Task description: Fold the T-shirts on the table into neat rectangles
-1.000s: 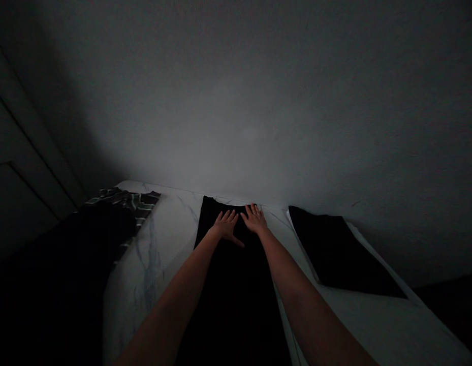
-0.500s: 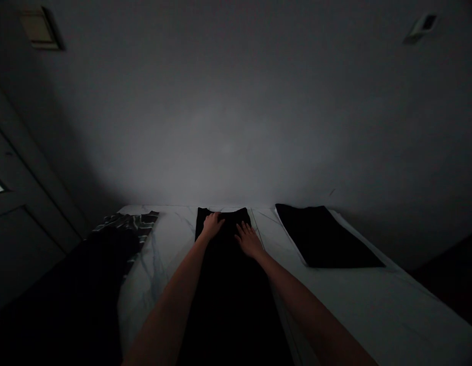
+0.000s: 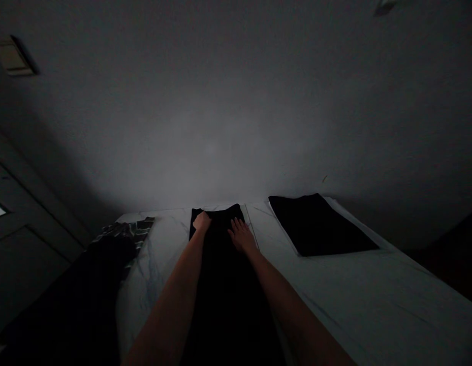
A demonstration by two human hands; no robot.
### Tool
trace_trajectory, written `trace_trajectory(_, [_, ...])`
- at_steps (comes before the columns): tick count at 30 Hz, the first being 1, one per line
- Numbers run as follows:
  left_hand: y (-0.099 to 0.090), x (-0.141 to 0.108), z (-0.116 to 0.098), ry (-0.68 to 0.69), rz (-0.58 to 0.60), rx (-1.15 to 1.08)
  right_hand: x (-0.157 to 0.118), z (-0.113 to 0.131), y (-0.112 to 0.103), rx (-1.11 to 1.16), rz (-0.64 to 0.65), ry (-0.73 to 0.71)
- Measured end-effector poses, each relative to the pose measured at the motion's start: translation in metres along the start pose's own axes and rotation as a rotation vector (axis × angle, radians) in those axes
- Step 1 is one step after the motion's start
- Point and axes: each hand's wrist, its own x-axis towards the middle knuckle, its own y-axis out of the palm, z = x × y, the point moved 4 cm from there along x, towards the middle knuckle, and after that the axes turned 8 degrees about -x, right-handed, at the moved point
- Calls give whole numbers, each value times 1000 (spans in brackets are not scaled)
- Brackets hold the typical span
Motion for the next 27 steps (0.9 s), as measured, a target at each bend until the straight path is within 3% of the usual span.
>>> trace_trajectory(4, [0,-17,-8,22,-134,50,1,-1,2,2,4,10])
trace_trajectory(7, [4,-31,-16,183,-243,69,-1,-1,1,-3,-23,3])
trace_trajectory(8, [8,-35,-17,285,-228,81,-1,0,1,-4,-31,0])
trace_trajectory(10, [21,-43,-15,480,-86,126,-2,0,1,-3,-41,1])
trace_trajectory(13, [33,-50,1,562,144,198,-3,0,2,-3,-39,7])
trace_trajectory(18, [16,-71,29,564,9,201,-3,-1,-3,2,-71,-4])
trace_trajectory(22, [22,-123,65,647,87,215,-8,0,-10,-2,-144,-108])
trace_trajectory(27, [24,-218,110,753,84,168,-41,-2,-5,-7,-60,-243])
